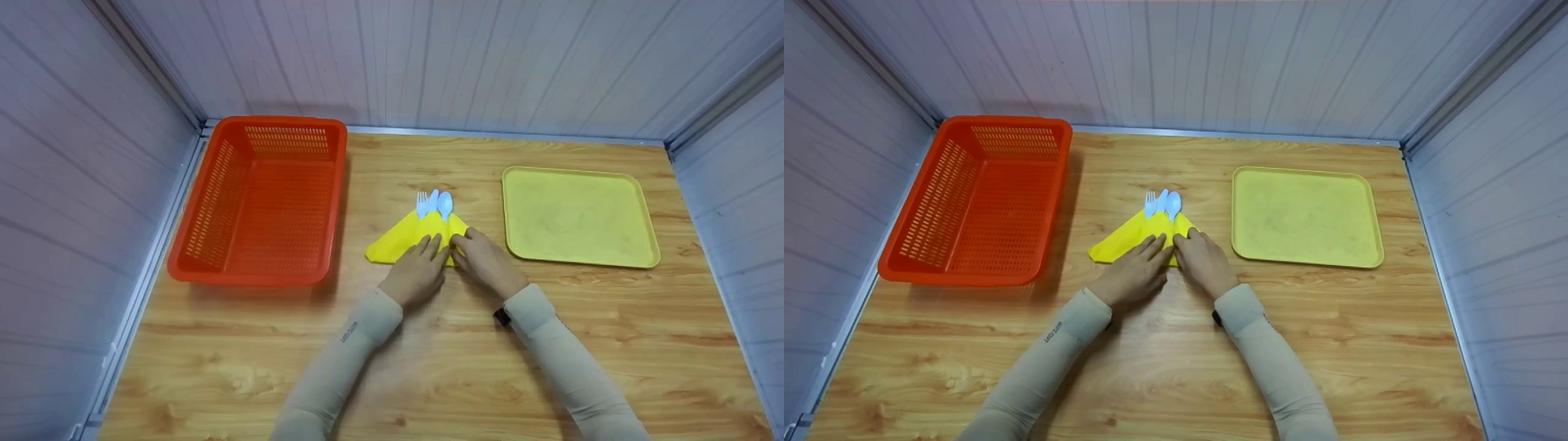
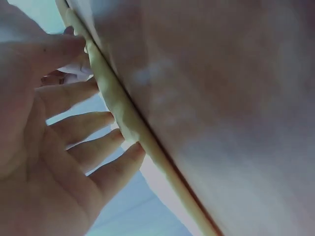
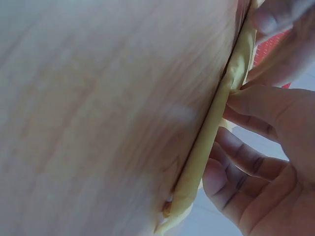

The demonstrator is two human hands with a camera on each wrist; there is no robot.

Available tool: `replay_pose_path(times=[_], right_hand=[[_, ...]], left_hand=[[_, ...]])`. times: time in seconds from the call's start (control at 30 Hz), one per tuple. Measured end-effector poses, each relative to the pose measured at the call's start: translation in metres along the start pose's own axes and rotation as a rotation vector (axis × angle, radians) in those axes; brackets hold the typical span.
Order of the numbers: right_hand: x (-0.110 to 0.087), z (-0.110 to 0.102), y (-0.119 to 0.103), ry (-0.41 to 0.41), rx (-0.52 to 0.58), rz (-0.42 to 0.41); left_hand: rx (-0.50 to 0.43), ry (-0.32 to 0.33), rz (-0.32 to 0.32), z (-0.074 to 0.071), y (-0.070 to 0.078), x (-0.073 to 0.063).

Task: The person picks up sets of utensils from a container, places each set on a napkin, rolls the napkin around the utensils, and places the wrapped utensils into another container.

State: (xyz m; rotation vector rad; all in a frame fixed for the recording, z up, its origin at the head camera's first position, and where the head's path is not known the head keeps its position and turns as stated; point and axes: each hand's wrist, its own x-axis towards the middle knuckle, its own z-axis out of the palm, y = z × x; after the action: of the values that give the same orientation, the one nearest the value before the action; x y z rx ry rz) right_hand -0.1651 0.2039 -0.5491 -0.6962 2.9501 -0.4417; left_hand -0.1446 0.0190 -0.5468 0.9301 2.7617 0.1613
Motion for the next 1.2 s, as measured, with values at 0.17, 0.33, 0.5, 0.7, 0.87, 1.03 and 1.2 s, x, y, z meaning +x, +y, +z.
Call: replay_pose_path(times=[0.17,0.33,0.5,0.7,0.87,1.03,1.2], right_hand=[[0.0,0.0,0.001,-0.004,-0.003,0.013],[0.0,-0.001,0.001,-0.011,-0.007,0.024],[0.001,-0.003,0.0,0.012,-0.045,0.062],[0.002,-0.008,0.004,0.019,-0.046,0.181],[0.004,-0.011,0.008,-0.041,0.002,0.263],[0.007,-0.014,0.011,-0.098,0.049,0.325],[0.011,-0.015,0.014,-0.134,0.114,0.375]], left_hand=[[0.028,-0.042,-0.015,0.002,0.002,-0.002],[0.036,-0.053,-0.021,0.002,0.003,-0.004],[0.04,-0.063,-0.021,0.001,0.003,-0.003],[0.022,-0.066,-0.018,0.001,0.003,-0.002],[0.009,-0.058,-0.01,0.002,0.003,-0.003],[0.009,-0.064,-0.016,0.002,0.003,-0.003],[-0.006,-0.065,-0.017,0.0,0.003,-0.003]])
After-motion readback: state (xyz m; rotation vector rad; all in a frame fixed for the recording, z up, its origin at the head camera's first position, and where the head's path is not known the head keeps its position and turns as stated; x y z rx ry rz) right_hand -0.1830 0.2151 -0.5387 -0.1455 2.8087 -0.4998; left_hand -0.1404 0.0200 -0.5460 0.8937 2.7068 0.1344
